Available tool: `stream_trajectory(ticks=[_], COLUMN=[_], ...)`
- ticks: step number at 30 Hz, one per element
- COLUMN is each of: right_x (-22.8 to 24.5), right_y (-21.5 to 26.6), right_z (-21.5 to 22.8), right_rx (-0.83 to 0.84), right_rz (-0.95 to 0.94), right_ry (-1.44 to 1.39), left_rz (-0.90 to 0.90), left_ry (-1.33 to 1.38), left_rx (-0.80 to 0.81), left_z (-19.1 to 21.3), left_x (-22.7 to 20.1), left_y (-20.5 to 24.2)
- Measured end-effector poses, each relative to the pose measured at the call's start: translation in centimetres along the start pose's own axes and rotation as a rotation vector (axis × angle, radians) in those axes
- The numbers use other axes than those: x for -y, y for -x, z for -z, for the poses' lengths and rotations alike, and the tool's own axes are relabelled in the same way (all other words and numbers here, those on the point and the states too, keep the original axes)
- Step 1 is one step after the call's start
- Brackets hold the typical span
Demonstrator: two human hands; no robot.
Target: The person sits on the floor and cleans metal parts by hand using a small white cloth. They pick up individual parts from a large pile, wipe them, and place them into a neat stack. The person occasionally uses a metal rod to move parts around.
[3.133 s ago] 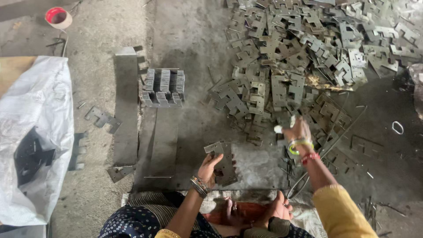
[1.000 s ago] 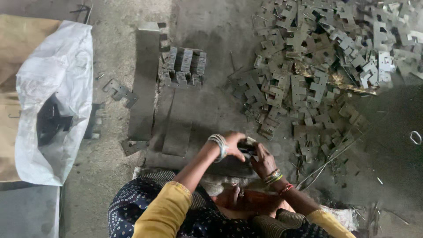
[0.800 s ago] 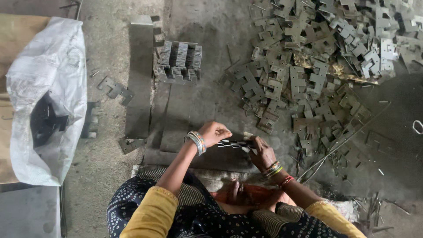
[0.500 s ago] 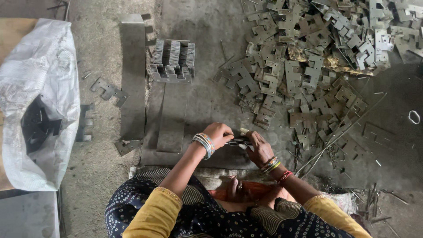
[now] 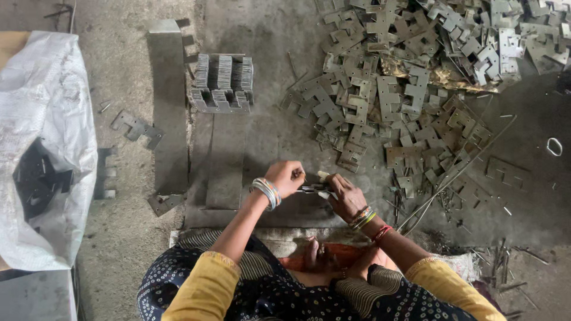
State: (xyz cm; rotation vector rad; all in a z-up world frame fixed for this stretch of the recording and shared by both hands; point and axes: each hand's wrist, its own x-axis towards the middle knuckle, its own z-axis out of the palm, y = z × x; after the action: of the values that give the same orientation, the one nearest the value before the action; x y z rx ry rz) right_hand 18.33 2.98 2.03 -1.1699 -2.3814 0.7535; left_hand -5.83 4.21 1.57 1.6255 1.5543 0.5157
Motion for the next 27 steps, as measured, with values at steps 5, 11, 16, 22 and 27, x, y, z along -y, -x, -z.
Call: stream_trajectory(ticks=[5,11,16,22,27], right_x=[0.7,0.8,0.0,-0.7,-0.8], right_y=[-0.3,-0.2,-0.2,0.0,0.1], right_z=[0.9,1.1,0.3,0.0,-0.3], right_rx=[0.004,0.057,0.023,0.047,0.044], right_rz=[0.036,0.061,0.114,0.112,0.061], right_ry=[-0.021,0.031,0.085,0.07,0.097], left_rz=[-0.23,0.149,0.316,0.095,-0.321], left_ry=[-0.029,0.092,-0.04,-0.061,-0.073], left_rx=[-0.108,-0.102,0.045,-0.013,-0.11], left_z=[0.5,-0.5,-1.2,-0.8,0.2], left_x=[-1.7,0.3,2.6,1.2,-1.5], left_y=[2.1,0.5,-3.0,-2.0,2.8])
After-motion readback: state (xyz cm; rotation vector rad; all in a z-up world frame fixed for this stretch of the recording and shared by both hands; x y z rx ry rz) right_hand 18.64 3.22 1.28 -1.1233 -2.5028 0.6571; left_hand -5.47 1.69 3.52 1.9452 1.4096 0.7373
